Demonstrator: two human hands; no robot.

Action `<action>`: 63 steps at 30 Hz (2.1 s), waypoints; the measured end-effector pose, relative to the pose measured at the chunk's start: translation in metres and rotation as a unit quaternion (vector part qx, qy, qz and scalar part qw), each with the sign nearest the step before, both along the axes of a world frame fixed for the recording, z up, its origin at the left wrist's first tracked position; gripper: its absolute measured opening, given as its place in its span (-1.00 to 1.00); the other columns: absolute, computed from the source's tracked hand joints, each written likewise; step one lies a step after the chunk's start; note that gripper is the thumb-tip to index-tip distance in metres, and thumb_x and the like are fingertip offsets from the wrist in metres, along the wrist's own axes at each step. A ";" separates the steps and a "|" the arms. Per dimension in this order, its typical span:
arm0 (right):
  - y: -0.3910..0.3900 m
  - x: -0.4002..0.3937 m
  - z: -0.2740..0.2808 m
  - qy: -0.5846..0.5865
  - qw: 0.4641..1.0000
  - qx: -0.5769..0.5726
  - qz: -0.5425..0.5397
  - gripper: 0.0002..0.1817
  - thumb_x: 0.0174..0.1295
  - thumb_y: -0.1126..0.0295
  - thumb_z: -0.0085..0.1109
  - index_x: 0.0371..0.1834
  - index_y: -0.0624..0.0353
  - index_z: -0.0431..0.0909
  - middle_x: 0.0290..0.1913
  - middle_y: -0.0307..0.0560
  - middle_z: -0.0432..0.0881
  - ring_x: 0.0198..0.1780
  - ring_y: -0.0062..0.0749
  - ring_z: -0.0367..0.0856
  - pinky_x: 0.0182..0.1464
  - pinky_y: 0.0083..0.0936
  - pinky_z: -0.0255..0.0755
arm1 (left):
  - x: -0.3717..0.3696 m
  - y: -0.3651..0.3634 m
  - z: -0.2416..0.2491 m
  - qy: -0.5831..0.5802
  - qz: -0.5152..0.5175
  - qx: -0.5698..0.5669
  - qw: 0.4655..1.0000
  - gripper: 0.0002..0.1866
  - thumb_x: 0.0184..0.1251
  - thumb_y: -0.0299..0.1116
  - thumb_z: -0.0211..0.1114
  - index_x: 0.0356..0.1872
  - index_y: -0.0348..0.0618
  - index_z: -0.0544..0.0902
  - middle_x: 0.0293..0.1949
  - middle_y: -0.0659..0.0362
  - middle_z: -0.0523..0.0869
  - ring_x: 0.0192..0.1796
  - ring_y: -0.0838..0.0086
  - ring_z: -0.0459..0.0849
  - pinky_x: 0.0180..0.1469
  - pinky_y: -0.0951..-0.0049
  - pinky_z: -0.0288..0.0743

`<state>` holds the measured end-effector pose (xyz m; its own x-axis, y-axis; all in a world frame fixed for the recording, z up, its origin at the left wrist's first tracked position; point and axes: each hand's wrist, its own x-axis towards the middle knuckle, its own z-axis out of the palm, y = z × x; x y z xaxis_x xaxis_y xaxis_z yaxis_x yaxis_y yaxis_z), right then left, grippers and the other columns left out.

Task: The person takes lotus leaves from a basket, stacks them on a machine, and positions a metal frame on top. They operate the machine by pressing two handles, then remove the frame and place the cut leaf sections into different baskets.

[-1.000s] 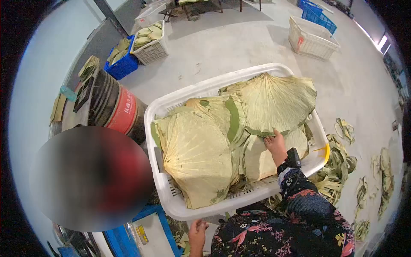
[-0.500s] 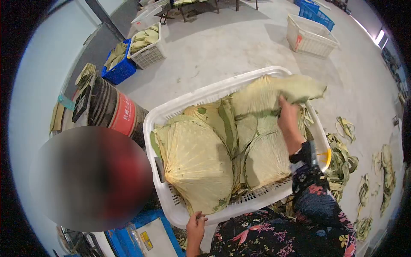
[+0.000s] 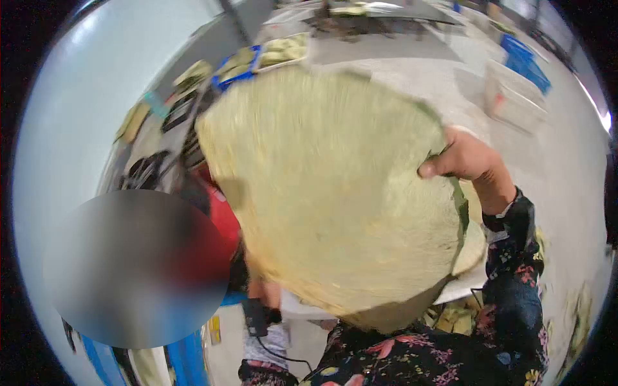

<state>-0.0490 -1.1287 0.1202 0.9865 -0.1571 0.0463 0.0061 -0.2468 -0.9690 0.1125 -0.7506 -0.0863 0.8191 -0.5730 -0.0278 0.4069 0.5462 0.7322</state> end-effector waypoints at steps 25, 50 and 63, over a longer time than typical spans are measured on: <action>0.596 -0.007 -0.140 -0.055 0.746 0.430 0.506 -0.04 0.16 -0.06 0.13 0.41 0.33 -0.13 0.41 0.11 0.05 0.42 -0.12 0.02 0.45 -0.27 -0.14 | -0.228 0.335 0.187 -0.081 0.664 0.041 0.742 -0.42 0.22 -0.12 0.14 0.23 -0.17 0.34 0.17 0.07 0.44 0.17 0.19 0.44 0.14 0.10 0.40; 0.723 0.055 -0.067 0.162 0.738 0.499 0.425 -0.37 0.08 0.40 0.19 0.25 0.23 0.20 0.15 -0.06 0.43 0.17 -0.23 0.40 0.23 -0.27 0.28 | -0.222 0.428 0.112 -0.075 0.662 -0.027 0.745 -0.39 0.29 -0.06 0.07 0.26 -0.23 0.27 0.25 0.06 0.37 0.29 0.21 0.32 0.32 0.07 0.16; 0.793 0.130 -0.106 0.161 0.789 0.404 0.434 -0.44 0.18 0.35 0.14 0.23 0.29 0.22 0.11 0.00 0.44 0.10 -0.23 0.46 0.16 -0.30 0.35 | -0.343 0.589 0.080 -0.291 0.690 -0.162 0.643 -0.36 0.30 -0.11 0.13 0.35 -0.08 0.18 0.38 0.00 0.13 0.29 0.18 0.32 0.29 0.07 0.23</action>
